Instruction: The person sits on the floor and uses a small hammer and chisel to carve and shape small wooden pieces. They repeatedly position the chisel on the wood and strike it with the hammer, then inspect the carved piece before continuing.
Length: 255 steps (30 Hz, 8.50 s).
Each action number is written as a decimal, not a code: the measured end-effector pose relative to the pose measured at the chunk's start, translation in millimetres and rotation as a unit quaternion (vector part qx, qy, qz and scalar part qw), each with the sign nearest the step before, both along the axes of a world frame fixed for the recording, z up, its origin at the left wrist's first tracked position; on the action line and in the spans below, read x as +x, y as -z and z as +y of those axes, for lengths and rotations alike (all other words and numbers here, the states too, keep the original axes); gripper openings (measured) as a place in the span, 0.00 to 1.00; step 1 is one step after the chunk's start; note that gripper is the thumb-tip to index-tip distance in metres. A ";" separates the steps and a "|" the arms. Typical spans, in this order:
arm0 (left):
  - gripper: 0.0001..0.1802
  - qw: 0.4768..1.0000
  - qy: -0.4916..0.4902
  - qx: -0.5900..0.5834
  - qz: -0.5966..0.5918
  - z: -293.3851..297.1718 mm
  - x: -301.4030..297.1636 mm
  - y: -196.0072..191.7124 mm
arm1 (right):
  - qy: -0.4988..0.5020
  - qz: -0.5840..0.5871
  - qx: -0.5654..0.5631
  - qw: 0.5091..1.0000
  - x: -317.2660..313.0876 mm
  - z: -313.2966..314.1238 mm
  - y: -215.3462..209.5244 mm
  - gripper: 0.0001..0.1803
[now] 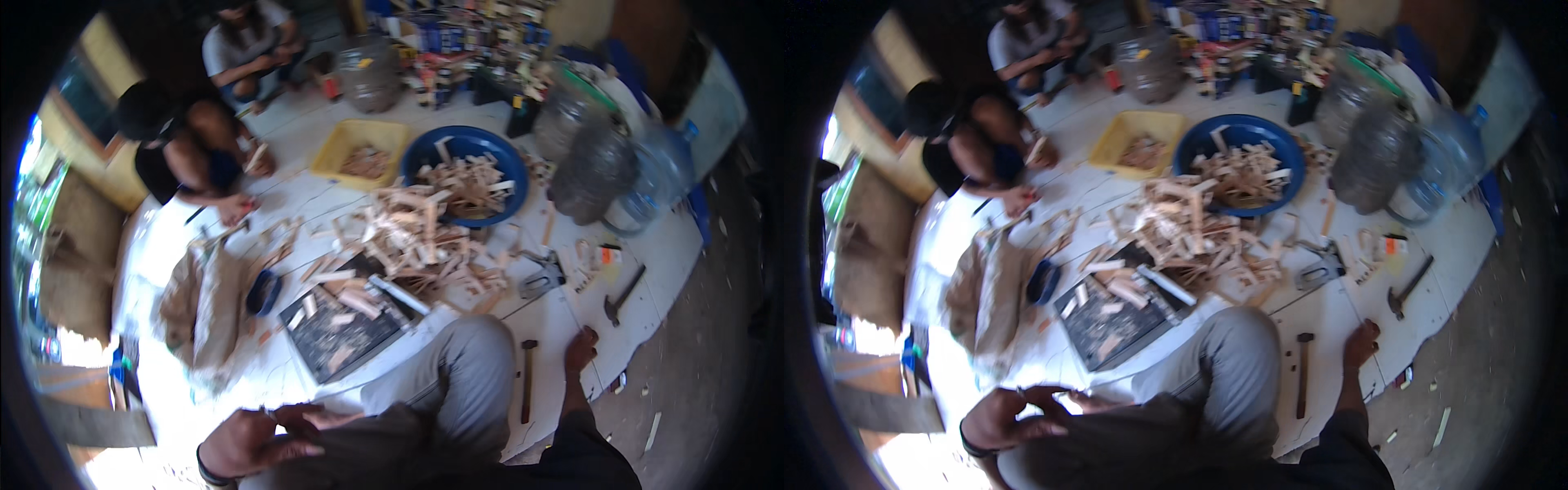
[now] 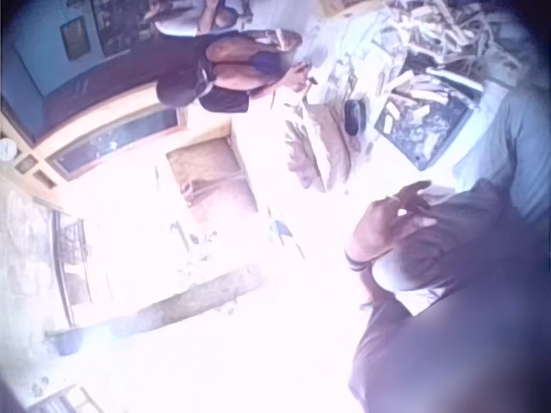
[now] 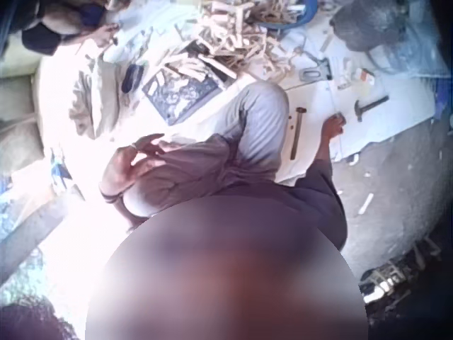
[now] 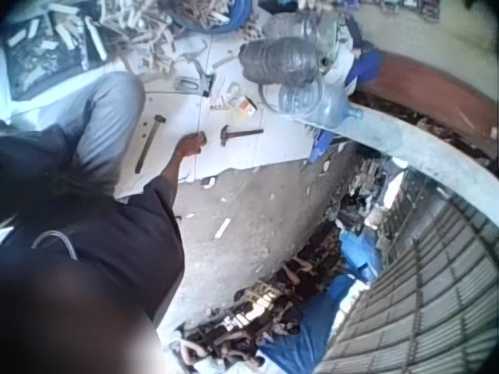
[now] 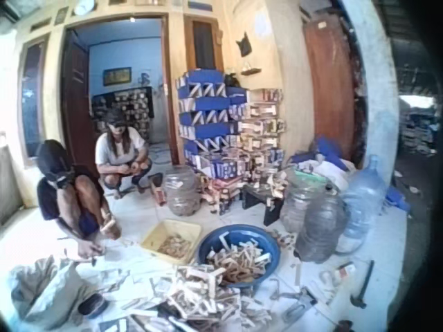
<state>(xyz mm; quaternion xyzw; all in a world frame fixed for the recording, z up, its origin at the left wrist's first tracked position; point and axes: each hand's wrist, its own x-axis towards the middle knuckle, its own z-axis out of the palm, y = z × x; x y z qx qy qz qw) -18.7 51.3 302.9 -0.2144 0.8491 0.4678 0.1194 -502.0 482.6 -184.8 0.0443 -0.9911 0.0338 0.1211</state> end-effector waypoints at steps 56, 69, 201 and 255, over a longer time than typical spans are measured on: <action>0.33 0.936 -0.294 0.067 -0.181 74.2 101.8 164.2 | -0.697 -0.325 0.066 0.636 392.4 -358.2 -187.6 0.33; 0.31 0.933 -0.273 -0.070 -0.226 49.0 124.9 126.3 | -0.809 -0.264 0.238 0.468 392.8 -256.3 -178.5 0.21; 0.20 0.857 -0.283 0.413 0.121 -112.7 28.7 263.5 | -0.705 -0.356 -0.248 0.560 303.5 -425.4 -205.8 0.38; 0.19 0.956 -0.134 0.145 0.217 -109.8 -13.9 213.9 | -0.304 -0.592 -0.520 0.535 300.2 -370.8 -266.2 0.12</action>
